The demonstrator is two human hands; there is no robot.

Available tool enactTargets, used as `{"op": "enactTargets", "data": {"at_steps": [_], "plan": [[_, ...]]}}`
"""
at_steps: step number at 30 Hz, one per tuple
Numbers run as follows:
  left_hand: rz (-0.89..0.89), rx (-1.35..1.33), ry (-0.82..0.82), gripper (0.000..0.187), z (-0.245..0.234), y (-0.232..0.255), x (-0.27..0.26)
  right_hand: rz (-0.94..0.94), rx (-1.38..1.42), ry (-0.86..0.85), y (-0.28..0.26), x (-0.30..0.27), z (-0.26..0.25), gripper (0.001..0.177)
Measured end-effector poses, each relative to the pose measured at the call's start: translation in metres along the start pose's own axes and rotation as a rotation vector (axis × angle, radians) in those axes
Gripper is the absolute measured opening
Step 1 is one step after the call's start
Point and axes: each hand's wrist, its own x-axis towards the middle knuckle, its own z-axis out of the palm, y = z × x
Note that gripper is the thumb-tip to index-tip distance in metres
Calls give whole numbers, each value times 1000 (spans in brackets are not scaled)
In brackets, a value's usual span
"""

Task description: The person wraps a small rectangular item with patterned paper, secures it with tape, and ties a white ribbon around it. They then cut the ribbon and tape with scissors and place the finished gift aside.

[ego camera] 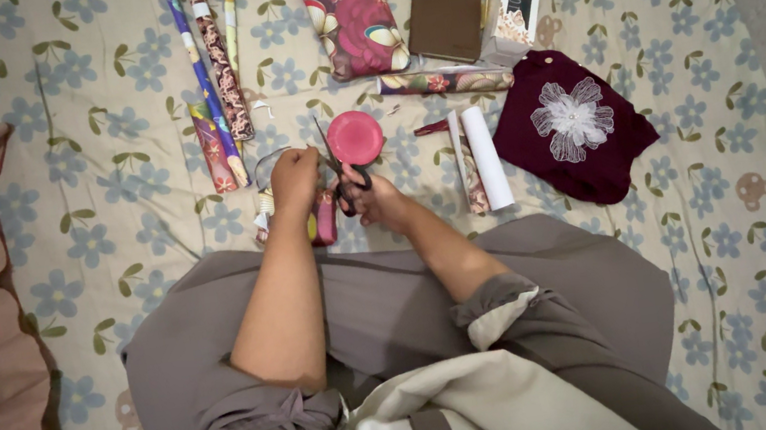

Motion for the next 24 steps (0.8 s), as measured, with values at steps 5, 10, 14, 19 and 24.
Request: {"op": "enactTargets", "data": {"at_steps": [5,10,14,19,24], "plan": [[24,-61,-5,26,-1,4,-3,-36,27,13,1,5,1,53],[-5,-77,-5,26,0,0,1,-73,23,24,0,0,8,58],[18,-56,-3,27,0,-1,2,-141,8,32,-4,-9,15,57],[-45,-146,-28,25,0,-2,2,-162,20,13,-7,-13,16,50],[151,91,119,27,-1,-12,9,-211,-53,-33,-8,-15,16,45]]}}
